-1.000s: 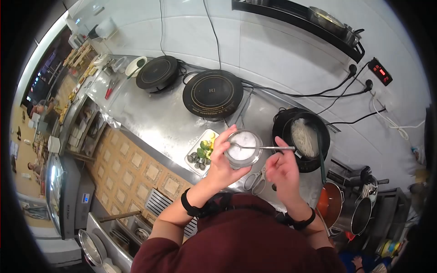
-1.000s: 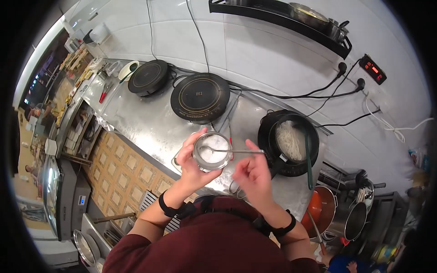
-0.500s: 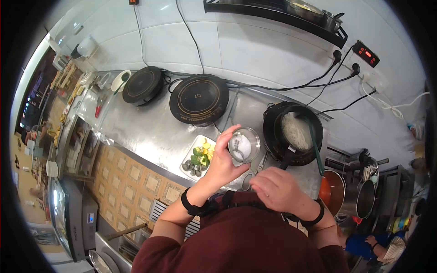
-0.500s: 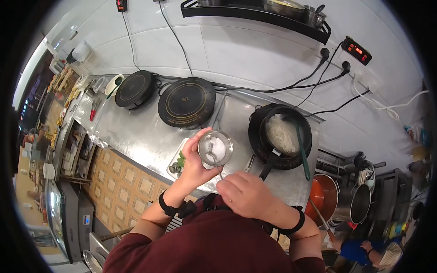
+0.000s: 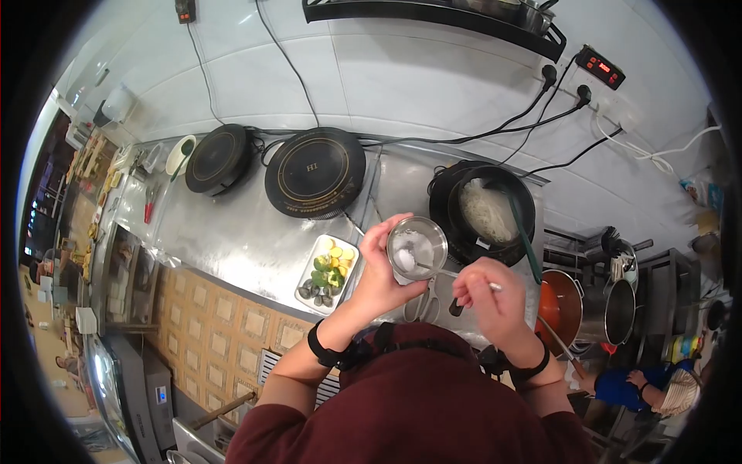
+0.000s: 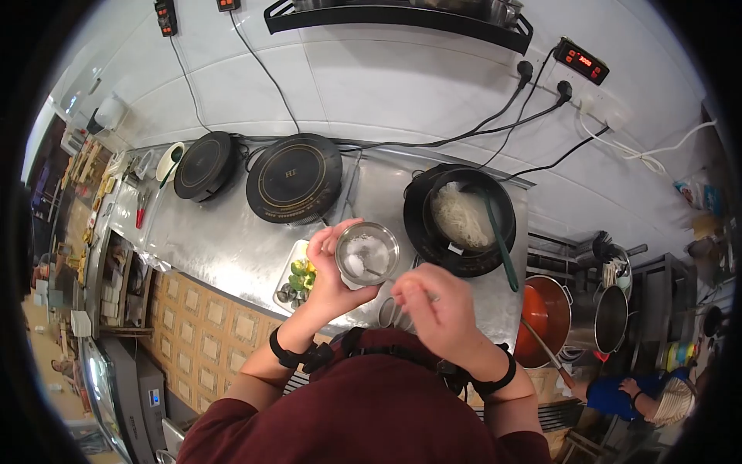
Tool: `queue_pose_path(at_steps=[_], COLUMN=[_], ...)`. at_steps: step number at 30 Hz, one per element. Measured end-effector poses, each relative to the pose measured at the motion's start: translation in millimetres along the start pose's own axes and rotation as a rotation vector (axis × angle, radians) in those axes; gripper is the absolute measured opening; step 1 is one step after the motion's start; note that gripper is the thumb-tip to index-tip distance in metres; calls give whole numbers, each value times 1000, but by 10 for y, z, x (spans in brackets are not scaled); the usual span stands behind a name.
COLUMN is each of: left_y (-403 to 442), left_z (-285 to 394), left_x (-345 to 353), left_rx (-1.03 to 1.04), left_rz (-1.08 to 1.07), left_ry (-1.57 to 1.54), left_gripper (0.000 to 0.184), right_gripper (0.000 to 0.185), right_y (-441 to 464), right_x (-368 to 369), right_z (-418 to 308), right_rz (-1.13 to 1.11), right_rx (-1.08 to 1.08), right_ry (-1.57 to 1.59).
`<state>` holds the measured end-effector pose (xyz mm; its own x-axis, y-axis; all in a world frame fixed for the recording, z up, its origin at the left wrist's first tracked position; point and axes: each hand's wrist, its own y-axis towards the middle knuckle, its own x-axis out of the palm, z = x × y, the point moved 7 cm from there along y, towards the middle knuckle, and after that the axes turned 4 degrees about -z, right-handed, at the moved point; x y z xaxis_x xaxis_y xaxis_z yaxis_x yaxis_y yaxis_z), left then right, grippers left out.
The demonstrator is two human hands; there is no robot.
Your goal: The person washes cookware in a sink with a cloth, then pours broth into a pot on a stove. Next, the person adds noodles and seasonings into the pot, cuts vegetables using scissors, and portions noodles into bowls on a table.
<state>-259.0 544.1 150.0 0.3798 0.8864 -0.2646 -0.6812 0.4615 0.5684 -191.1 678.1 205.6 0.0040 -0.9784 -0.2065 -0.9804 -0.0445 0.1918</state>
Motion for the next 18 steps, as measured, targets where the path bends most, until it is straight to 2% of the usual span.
queue_pose_path(at_steps=[1,4,8,9,13,16,17,18], left_y=[19,51,18,-41,-204,-257,-248,-186], left_z=[0,-78,-316,-439,-657,-676,-647,-588], left_x=[28,141,314,354,408,435,436,428], left_rx=[18,-17,-156,-236,-314,-361,-337,-263], left_rz=[0,-22,-83,-60,-106,-141,-145,-150], left_ry=[-8,-123,-191,-244,-175,-152,-154,-123], left_gripper=[98,99,100,98,96,96,95,95], right_gripper=[21,26,26,26,27,28,27,26], right_y=[-7,-19,-56,-75,-65,-31,-49,-47], right_x=[-59,-253,-583,-705,-1234,-1528,-1467,-1420], right_z=[67,255,458,485,857,1455,1233,1162], right_rz=[33,140,299,341,521,491,542,526], right_rx=[59,146,145,152,173,330,93,121], right_ry=[72,245,315,303,186,-578,-876,-624])
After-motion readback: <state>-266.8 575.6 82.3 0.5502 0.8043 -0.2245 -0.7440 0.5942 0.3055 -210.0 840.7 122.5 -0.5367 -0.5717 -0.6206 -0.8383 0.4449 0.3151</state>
